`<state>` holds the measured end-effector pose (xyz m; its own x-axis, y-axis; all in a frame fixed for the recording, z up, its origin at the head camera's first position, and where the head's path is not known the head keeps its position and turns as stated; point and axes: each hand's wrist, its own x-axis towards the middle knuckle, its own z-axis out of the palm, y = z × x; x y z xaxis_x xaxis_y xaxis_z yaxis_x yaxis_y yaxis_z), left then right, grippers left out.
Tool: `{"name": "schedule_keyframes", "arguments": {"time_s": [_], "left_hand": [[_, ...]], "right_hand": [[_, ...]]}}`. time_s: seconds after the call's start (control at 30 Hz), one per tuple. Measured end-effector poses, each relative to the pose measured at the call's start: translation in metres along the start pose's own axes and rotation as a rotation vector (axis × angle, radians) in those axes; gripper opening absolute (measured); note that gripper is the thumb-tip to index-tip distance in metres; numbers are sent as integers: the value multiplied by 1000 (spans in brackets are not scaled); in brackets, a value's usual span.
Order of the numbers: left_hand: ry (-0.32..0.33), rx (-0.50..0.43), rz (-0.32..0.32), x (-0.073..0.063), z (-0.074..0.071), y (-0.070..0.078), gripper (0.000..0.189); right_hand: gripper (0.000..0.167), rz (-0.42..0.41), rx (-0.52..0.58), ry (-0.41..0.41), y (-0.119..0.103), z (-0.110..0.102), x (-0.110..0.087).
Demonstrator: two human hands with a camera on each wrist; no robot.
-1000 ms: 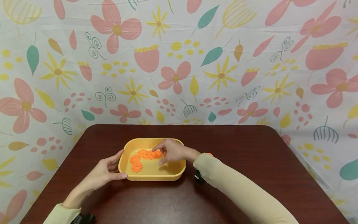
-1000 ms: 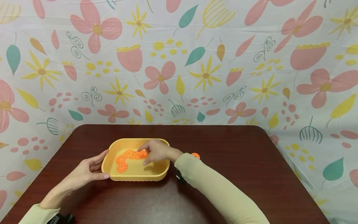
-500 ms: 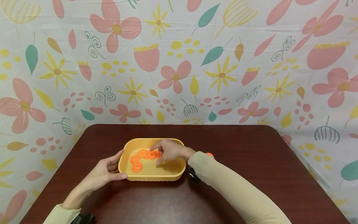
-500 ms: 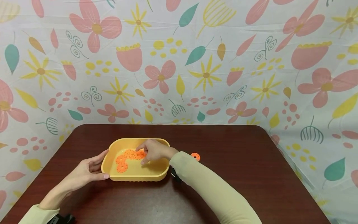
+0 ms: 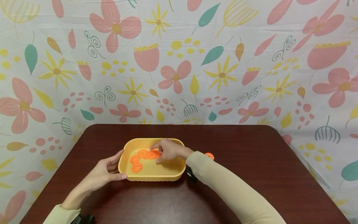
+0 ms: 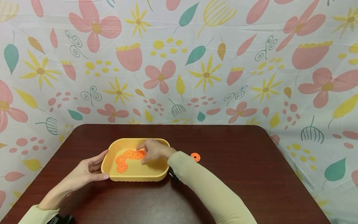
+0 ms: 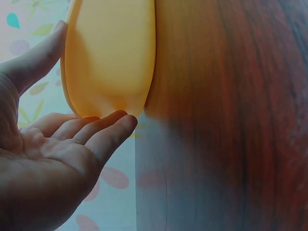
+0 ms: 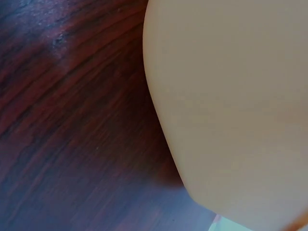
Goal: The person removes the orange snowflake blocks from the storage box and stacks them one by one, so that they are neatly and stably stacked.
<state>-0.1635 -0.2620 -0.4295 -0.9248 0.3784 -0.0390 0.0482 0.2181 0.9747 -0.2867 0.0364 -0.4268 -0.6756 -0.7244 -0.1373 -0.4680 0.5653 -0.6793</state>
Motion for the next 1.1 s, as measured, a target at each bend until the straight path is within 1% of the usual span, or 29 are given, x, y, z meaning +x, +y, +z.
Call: {"name": "schedule_keyframes", "arguments": {"time_s": [0.3,0.43,0.6,0.87,1.1], "left_hand": [[4,0,-8,-1,0,0,100],[7,6,-9,-1,0,0,100],[8,7,-12,-1,1,1,100],[11,15,-17,0,1,2,100],[12,20,-14,0,1,2,99]], "right_hand": [[60,7,3,-12,3,4,4],[56,-25,-26,-19,5,6,6],[49,-67,-35,-27,5,8,6],[46,-57,-26,-13,2,9,4],[43,-108,-59,8,-2,9,4]]}}
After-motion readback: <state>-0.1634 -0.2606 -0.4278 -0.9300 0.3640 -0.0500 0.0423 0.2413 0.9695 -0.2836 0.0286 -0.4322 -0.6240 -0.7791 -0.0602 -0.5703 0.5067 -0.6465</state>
